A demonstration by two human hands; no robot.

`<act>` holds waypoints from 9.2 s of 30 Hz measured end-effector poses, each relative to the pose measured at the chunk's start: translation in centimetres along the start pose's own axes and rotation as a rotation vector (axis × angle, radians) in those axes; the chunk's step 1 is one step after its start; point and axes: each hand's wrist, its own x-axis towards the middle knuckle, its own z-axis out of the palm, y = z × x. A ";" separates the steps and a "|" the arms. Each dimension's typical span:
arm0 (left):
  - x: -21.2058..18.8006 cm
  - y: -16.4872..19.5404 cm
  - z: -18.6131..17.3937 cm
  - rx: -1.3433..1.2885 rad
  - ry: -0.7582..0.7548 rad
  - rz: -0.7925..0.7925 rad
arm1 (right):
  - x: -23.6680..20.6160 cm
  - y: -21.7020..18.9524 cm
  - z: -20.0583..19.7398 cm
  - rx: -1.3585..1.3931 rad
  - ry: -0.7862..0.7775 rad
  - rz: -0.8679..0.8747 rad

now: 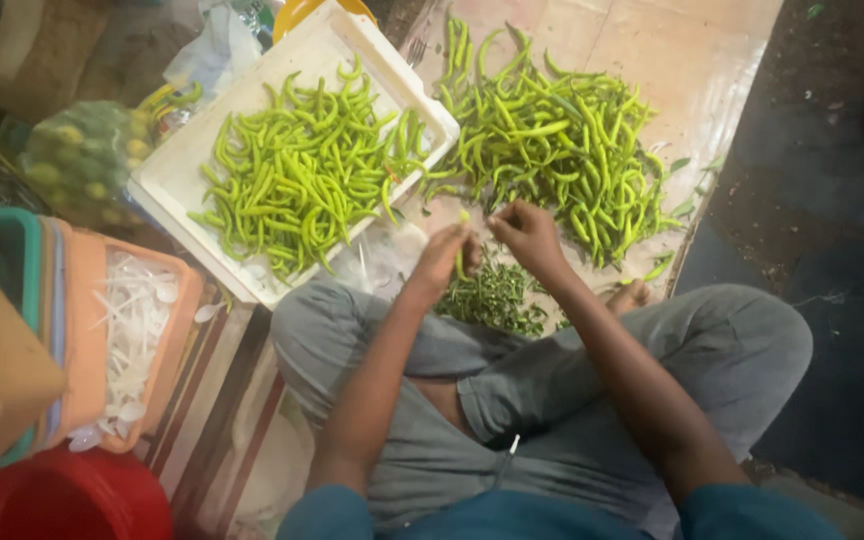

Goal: The person sits on the floor and trims the stems off green chili peppers by hand. They pick peppers from a pile on a cardboard sheet, remove the stems, and place the trimmed peppers into a white styrofoam tray.

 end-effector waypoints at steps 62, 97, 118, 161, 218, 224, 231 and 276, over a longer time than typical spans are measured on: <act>-3.5 4.2 3.2 0.675 0.030 0.178 | -0.7 -10.1 -3.6 -0.064 -0.373 -0.135; -3.3 0.9 1.5 -0.047 0.035 0.016 | 0.5 1.5 1.2 -0.859 0.001 -0.500; -2.5 0.8 2.6 0.825 0.327 0.667 | -0.7 -2.3 -0.3 0.035 -0.531 -0.206; -3.8 4.3 -0.1 1.040 0.649 0.186 | -0.9 0.0 2.1 -0.907 -0.143 -0.424; -2.0 1.7 0.8 0.305 0.343 0.142 | 1.0 -2.4 0.2 0.251 -0.161 0.111; -2.4 2.1 2.9 0.434 0.070 0.021 | -0.5 -3.0 -2.3 0.409 -0.350 0.098; -2.8 1.9 2.2 0.647 0.018 0.015 | -1.9 -4.7 -1.1 -0.088 -0.131 -0.283; -2.6 0.7 -1.0 1.032 0.711 0.359 | 2.1 -1.3 -2.4 -0.767 0.048 -0.017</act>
